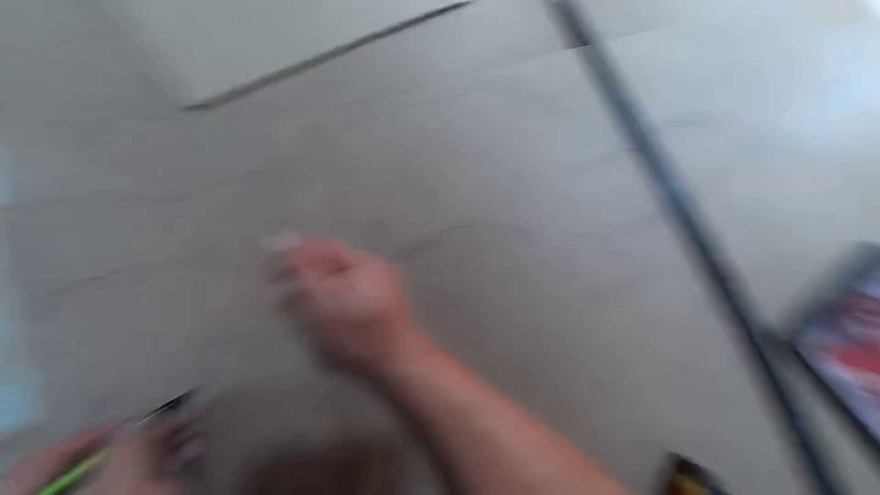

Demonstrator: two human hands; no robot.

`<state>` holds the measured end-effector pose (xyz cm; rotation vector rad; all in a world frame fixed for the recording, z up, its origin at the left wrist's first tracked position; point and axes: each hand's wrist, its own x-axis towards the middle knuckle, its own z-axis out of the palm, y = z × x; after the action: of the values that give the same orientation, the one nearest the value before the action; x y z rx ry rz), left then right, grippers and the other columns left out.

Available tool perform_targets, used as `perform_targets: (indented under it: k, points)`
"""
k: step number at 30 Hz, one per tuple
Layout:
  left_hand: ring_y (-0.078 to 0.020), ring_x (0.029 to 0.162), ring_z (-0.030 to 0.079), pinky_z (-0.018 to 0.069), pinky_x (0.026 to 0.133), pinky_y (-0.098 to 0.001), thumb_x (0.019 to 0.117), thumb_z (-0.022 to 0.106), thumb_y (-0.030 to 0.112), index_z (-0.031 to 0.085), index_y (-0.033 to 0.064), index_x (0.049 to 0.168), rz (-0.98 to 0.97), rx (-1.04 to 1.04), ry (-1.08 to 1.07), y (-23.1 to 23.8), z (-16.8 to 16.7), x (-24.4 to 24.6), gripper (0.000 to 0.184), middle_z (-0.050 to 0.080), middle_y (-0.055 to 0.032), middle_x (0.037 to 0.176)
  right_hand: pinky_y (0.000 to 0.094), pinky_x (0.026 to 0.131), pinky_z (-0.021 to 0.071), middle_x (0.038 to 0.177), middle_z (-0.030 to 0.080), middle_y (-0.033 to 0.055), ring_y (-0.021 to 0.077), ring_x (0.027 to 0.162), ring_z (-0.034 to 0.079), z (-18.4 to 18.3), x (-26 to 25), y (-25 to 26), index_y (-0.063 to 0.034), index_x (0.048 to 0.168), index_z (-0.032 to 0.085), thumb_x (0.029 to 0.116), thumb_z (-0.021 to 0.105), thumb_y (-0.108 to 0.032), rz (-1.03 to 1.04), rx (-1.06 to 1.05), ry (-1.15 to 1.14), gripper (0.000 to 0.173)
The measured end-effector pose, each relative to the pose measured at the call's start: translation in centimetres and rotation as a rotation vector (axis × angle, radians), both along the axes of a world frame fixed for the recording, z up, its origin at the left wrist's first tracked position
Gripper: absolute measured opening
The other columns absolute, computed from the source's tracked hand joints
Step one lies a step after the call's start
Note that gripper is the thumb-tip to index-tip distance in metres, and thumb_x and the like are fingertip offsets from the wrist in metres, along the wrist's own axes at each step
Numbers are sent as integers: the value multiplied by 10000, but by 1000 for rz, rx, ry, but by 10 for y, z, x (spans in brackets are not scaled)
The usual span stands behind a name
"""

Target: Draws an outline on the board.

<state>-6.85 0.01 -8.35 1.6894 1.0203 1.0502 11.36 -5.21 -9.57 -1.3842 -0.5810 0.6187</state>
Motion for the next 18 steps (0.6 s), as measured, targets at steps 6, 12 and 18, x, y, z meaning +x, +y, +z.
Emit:
perform_targets:
  k: [6, 12, 18]
  points:
    - [-140, 586, 678, 578, 504, -275, 956, 654, 88, 667, 57, 979, 270, -14, 174, 25, -20, -39, 41, 722, -44, 769, 311, 543, 563, 714, 651, -11, 118, 601, 628, -8, 3, 15, -105, 896, 701, 1121, 417, -373, -56, 2, -139, 450]
    - [-138, 562, 676, 567, 473, -266, 927, 665, 96, 674, 88, 933, 215, -12, 181, 23, -21, -40, 13, 720, -37, 742, 270, 515, 554, 712, 646, -27, 96, 590, 624, -5, -1, 15, -120, 903, 693, 1126, 406, -362, -70, 5, -139, 437]
    - [-120, 573, 689, 579, 477, -259, 917, 691, 118, 681, 112, 931, 203, 5, 241, 27, -21, -35, 18, 727, -6, 746, 262, 526, 558, 708, 639, -47, 84, 588, 619, -5, -3, 16, -129, 886, 687, 1134, 376, -338, -69, -17, -177, 449]
